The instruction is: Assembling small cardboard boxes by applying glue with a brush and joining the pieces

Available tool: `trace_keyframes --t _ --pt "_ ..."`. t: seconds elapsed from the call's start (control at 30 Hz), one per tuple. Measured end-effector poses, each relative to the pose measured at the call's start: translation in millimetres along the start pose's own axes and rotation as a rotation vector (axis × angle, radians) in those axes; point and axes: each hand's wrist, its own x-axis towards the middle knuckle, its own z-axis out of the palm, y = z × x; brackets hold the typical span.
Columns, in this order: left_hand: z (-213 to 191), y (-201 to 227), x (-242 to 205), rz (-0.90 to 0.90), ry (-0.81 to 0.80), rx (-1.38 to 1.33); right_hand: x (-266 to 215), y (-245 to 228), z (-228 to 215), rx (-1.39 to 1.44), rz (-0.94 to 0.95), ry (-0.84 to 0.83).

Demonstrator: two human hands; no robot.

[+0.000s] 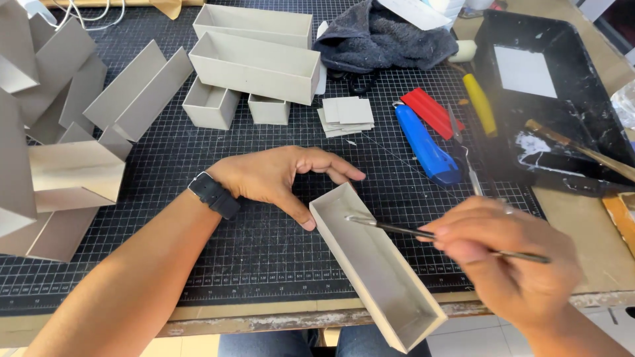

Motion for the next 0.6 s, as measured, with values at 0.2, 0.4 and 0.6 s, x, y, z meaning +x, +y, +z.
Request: trace_keyframes --t 0.2,0.4,0.6 --pt "-3 -7 3 -0.016 -0.003 -0.029 22 2 21 -0.067 -0.158 -0.181" --pt "-2 -9 4 -0.020 0.005 -0.056 33 7 31 -0.074 -0.195 -0.256" --pt "-2 -10 3 -0.002 0.000 -0.089 31 5 30 -0.106 -0.261 -0.279"
